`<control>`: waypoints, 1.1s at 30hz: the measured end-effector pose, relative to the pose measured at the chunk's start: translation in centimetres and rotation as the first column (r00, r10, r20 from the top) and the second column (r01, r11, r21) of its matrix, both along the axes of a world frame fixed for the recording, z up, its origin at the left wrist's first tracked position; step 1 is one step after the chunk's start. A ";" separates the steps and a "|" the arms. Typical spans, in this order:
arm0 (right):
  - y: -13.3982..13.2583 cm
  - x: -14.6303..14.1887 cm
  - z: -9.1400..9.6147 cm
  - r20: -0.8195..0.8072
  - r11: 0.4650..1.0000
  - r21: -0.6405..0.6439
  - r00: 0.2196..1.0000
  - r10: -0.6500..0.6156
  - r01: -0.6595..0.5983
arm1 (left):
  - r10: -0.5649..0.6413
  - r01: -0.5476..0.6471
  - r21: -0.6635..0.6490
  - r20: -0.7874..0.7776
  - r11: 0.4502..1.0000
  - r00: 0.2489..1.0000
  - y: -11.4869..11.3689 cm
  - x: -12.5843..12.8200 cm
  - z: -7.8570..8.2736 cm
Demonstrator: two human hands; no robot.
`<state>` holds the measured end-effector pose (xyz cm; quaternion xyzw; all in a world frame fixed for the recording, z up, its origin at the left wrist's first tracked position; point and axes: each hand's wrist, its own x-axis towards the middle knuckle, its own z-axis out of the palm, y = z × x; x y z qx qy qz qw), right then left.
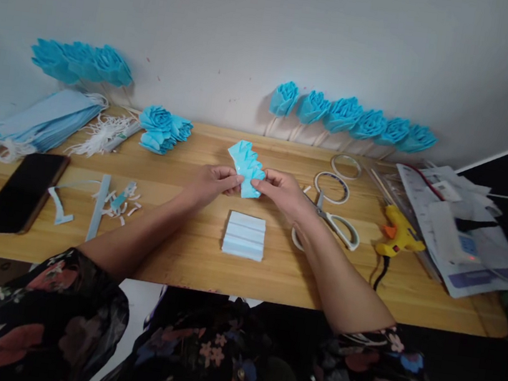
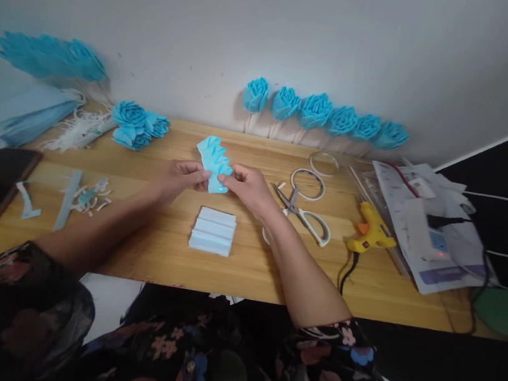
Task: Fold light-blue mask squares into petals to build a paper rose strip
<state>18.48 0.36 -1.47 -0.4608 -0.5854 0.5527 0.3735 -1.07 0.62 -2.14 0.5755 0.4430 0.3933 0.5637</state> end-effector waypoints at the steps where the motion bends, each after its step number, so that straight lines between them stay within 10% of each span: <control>1: 0.1 0.1 -0.1 0.000 1.000 0.007 1.000 0.002 -0.002 | -0.017 0.017 0.007 -0.005 1.000 1.000 0.1 -0.1 0.0; 24: 0.6 0.9 0.6 -0.050 0.996 -0.016 0.995 -0.086 0.085 | -0.086 0.098 0.087 -0.126 0.991 0.988 0.6 -0.5 -0.6; 33: 1.8 2.5 0.9 -0.162 0.942 0.005 0.930 -0.331 0.336 | 0.177 -0.111 0.199 -0.349 0.974 0.920 2.3 -1.8 -1.2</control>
